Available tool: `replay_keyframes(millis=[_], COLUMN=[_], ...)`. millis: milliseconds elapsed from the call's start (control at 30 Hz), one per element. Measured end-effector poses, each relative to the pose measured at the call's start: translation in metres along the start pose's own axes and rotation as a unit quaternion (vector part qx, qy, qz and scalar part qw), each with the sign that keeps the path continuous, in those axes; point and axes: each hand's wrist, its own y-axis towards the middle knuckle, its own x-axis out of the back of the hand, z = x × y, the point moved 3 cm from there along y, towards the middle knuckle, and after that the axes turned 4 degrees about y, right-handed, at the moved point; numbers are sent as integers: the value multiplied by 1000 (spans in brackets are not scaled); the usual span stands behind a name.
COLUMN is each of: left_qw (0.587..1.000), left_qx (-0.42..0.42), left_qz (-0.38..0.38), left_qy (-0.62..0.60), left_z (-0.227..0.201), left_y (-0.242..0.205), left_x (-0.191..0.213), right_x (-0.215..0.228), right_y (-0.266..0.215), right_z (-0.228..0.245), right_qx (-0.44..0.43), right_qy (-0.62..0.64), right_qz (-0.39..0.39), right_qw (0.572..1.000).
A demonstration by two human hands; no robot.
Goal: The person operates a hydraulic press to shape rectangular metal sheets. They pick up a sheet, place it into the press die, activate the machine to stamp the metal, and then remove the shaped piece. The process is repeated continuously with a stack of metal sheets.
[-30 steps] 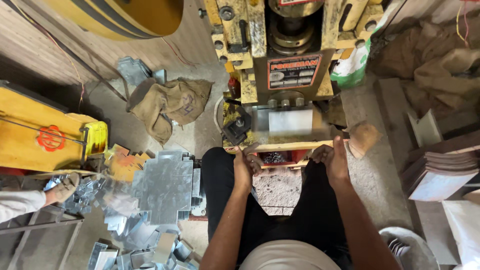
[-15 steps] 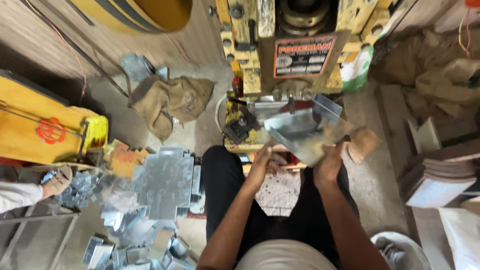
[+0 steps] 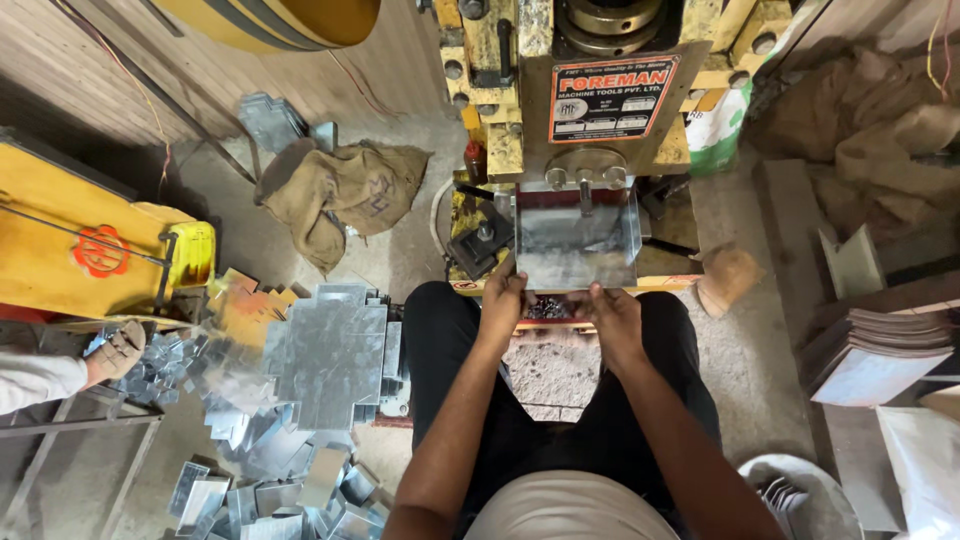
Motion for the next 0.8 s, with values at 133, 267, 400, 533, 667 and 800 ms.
replay_keyframes(millis=[133, 267, 400, 533, 667, 800], left_qw=[998, 983, 969, 973, 983, 951], left_qx=[31, 91, 92, 40, 143, 224], left_qz=[52, 151, 207, 169, 98, 91], left_qy=[-10, 47, 95, 149, -56, -195], left_z=[34, 39, -2, -23, -12, -21], left_y=[-14, -38, -53, -16, 21, 20], left_x=[10, 9, -9, -51, -85, -101], right_x=[1, 2, 3, 15, 27, 43], right_y=[3, 2, -9, -13, -12, -7], right_z=[4, 1, 6, 5, 12, 17], right_qx=[48, 53, 14, 8, -11, -28], right_qy=[-34, -10, 83, 115, 163, 195], right_qz=[-2, -17, 82, 63, 60, 41], right_qw=[998, 998, 993, 991, 985, 980])
